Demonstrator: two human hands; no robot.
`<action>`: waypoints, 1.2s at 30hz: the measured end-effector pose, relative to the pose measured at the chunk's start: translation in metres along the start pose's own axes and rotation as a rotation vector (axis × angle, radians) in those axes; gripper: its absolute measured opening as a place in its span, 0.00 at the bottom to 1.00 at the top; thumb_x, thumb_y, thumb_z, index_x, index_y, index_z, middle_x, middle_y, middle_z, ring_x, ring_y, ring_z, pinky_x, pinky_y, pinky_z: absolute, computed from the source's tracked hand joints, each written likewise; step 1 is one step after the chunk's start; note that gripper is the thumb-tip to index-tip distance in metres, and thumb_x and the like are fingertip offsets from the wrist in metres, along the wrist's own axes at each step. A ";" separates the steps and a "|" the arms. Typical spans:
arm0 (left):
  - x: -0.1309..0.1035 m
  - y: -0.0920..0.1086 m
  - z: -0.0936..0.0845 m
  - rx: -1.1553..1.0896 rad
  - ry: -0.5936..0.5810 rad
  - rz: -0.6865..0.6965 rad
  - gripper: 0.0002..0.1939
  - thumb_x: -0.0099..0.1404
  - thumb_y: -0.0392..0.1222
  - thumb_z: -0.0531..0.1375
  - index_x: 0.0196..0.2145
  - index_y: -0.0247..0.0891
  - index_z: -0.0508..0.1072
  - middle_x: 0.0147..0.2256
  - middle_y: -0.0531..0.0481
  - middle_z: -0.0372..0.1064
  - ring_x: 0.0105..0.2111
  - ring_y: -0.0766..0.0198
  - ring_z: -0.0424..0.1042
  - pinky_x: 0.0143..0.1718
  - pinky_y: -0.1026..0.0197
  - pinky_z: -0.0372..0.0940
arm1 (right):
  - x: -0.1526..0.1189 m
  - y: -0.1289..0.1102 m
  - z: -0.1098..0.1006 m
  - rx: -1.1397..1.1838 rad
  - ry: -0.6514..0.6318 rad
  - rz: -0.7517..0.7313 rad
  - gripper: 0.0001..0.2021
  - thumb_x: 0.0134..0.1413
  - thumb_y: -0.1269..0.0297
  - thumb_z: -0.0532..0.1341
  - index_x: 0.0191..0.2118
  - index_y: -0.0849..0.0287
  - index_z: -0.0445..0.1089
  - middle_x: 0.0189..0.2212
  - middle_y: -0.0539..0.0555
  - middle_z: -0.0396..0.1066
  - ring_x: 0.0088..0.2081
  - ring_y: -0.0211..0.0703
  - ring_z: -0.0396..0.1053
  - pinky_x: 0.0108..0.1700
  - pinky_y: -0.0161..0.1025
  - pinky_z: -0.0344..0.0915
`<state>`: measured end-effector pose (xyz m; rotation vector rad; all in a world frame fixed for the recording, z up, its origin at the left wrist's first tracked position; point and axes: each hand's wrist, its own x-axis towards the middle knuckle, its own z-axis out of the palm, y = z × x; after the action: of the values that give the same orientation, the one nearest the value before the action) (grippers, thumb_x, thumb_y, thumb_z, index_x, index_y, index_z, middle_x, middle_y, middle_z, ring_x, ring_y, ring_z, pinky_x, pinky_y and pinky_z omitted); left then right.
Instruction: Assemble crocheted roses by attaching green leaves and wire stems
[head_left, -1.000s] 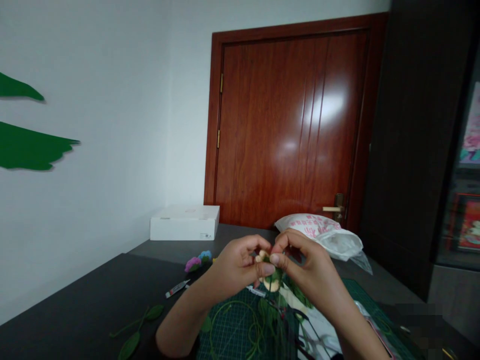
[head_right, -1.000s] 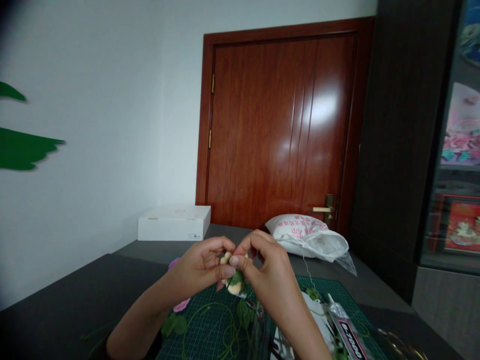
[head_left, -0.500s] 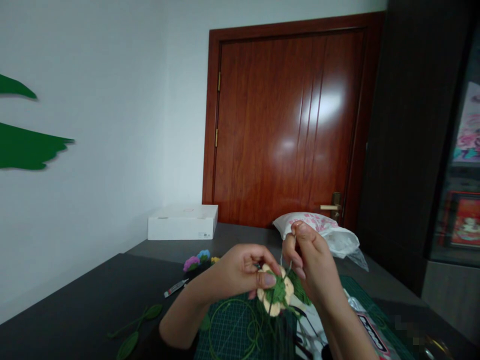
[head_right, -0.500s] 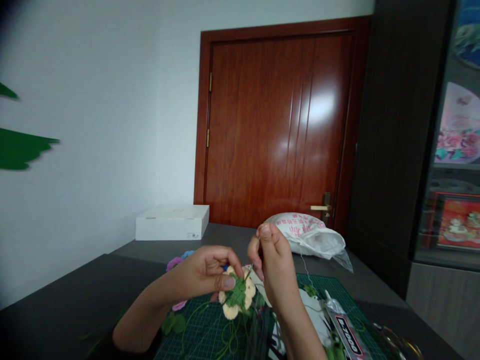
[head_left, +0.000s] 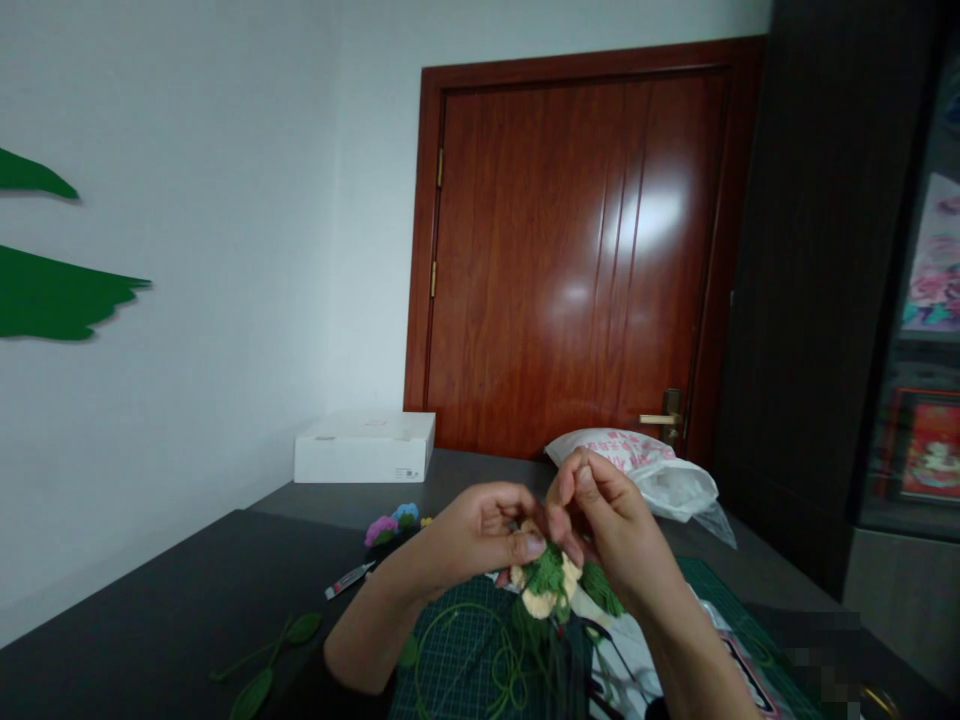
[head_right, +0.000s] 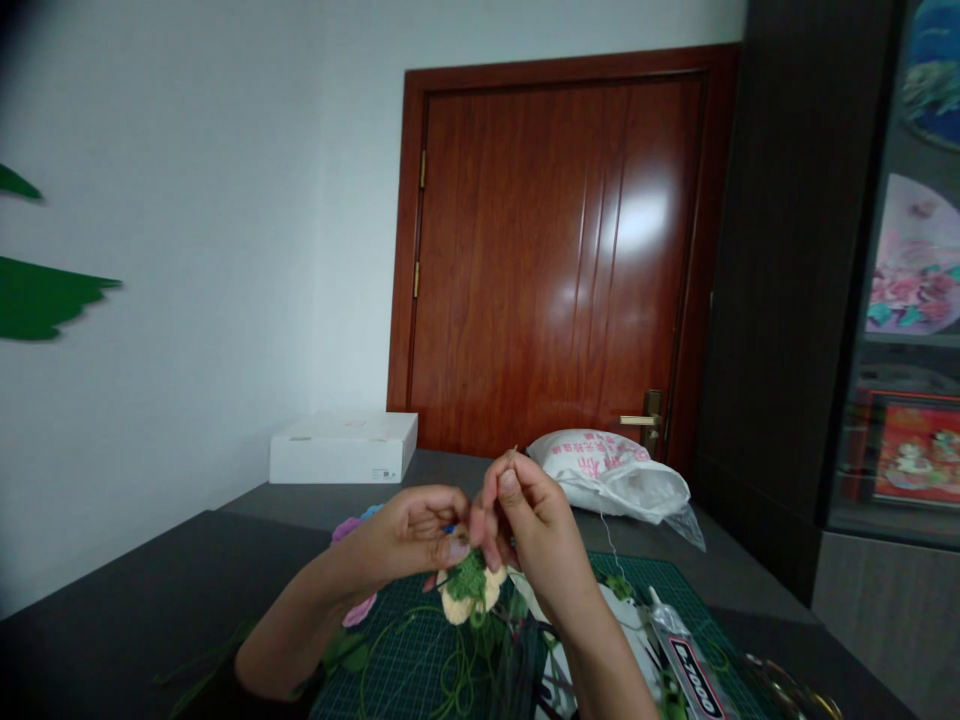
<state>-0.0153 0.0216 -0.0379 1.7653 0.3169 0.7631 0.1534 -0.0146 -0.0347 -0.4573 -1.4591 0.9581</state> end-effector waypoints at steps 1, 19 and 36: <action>0.000 -0.001 0.002 0.012 -0.004 -0.015 0.16 0.58 0.49 0.68 0.35 0.33 0.72 0.26 0.53 0.67 0.20 0.73 0.63 0.21 0.70 0.61 | 0.000 0.000 0.001 0.034 0.031 0.002 0.16 0.65 0.50 0.55 0.30 0.55 0.62 0.16 0.42 0.59 0.12 0.29 0.48 0.15 0.30 0.42; 0.002 -0.007 0.015 0.058 -0.183 -0.100 0.14 0.58 0.47 0.67 0.36 0.34 0.74 0.28 0.52 0.67 0.20 0.75 0.60 0.19 0.72 0.54 | 0.009 -0.009 -0.005 0.242 0.388 -0.150 0.13 0.59 0.52 0.62 0.30 0.54 0.61 0.18 0.41 0.50 0.16 0.31 0.43 0.18 0.31 0.43; -0.003 0.012 -0.003 0.216 0.393 0.270 0.06 0.63 0.37 0.59 0.39 0.36 0.69 0.33 0.51 0.67 0.31 0.67 0.68 0.31 0.65 0.63 | 0.003 0.013 0.004 -0.480 -0.010 0.095 0.20 0.57 0.44 0.59 0.28 0.58 0.62 0.21 0.45 0.57 0.23 0.35 0.54 0.24 0.33 0.50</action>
<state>-0.0212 0.0184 -0.0274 1.8747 0.4411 1.3176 0.1460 -0.0059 -0.0428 -0.8785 -1.6897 0.6766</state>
